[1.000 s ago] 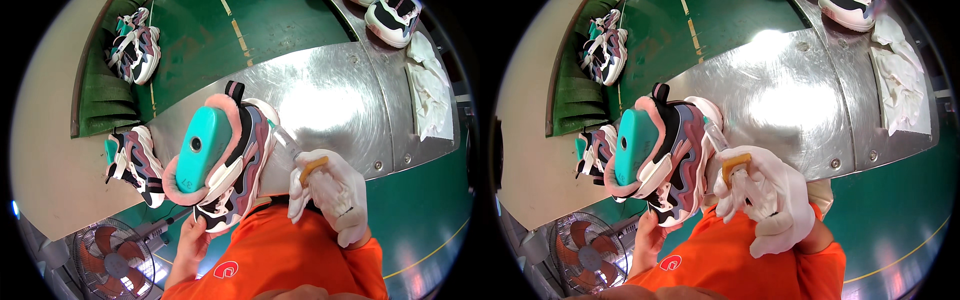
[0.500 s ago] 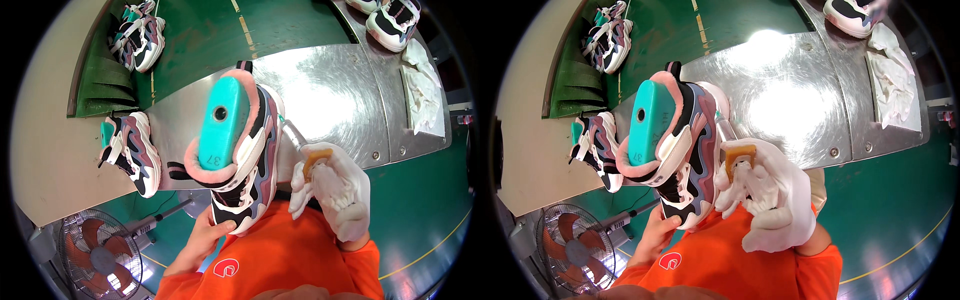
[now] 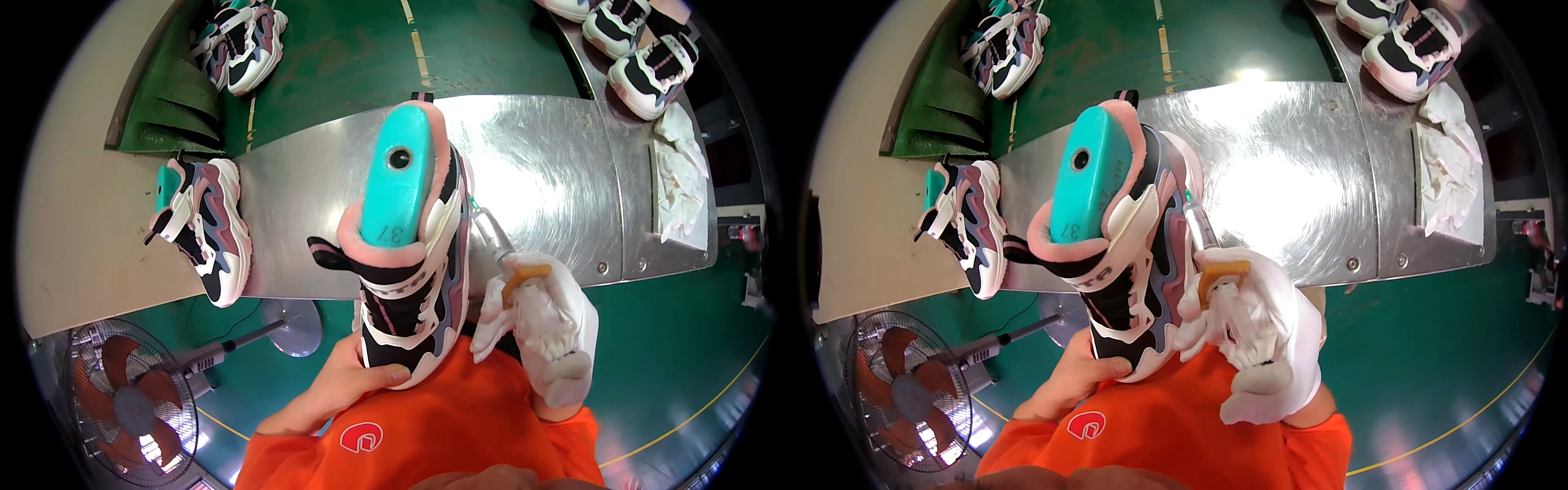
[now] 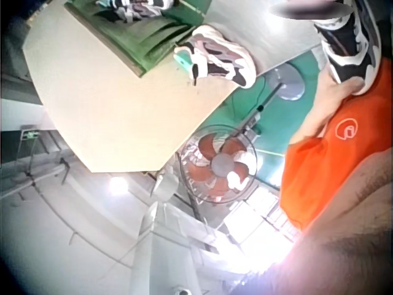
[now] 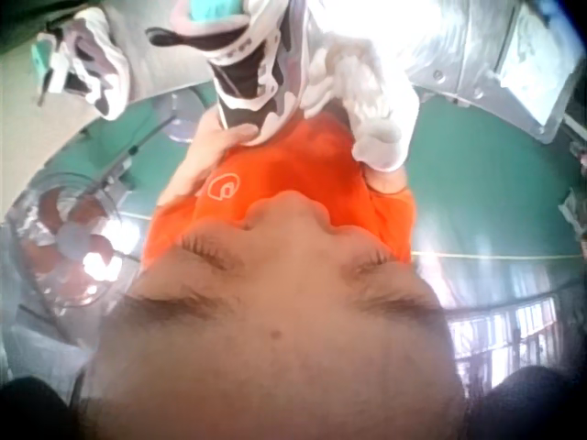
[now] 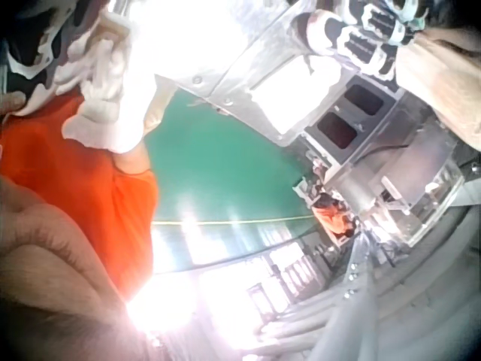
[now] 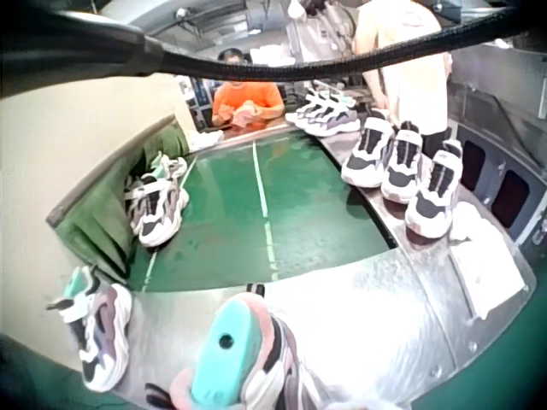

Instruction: The person uses a syringe to apply glue to the seams of a multi-colored sneaker. They hold the shoe in their left hand and carefully dispense adhesive along the edges of the sole and upper. After applying glue to one shoe, they place it on a metal table and pick up another shoe to repeat the process.

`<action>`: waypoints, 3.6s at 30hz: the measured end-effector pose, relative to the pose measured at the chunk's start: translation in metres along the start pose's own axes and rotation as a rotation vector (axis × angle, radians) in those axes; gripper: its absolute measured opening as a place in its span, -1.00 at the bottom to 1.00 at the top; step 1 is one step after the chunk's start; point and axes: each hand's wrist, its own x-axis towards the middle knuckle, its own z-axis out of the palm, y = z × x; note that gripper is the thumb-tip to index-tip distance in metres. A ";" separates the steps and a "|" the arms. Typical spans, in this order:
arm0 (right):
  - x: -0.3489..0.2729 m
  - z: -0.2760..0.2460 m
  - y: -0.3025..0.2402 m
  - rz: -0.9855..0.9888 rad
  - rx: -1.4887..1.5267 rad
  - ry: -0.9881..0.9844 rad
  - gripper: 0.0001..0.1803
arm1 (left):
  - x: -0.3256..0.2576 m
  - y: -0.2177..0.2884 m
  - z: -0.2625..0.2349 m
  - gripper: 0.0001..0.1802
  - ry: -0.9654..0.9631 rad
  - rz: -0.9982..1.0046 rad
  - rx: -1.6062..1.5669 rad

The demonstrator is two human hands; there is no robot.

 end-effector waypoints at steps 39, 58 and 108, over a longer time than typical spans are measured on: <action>0.056 -0.009 0.002 -0.379 -1.384 -0.162 0.11 | -0.003 -0.009 -0.009 -0.38 -0.054 0.115 -0.184; 0.074 -0.002 -0.008 -0.555 -1.213 0.521 -0.12 | 0.003 -0.021 -0.033 -0.38 -0.150 0.155 -0.182; 0.009 -0.104 -0.051 -0.663 -1.184 1.096 0.21 | 0.307 0.392 0.031 -0.29 0.667 1.151 1.484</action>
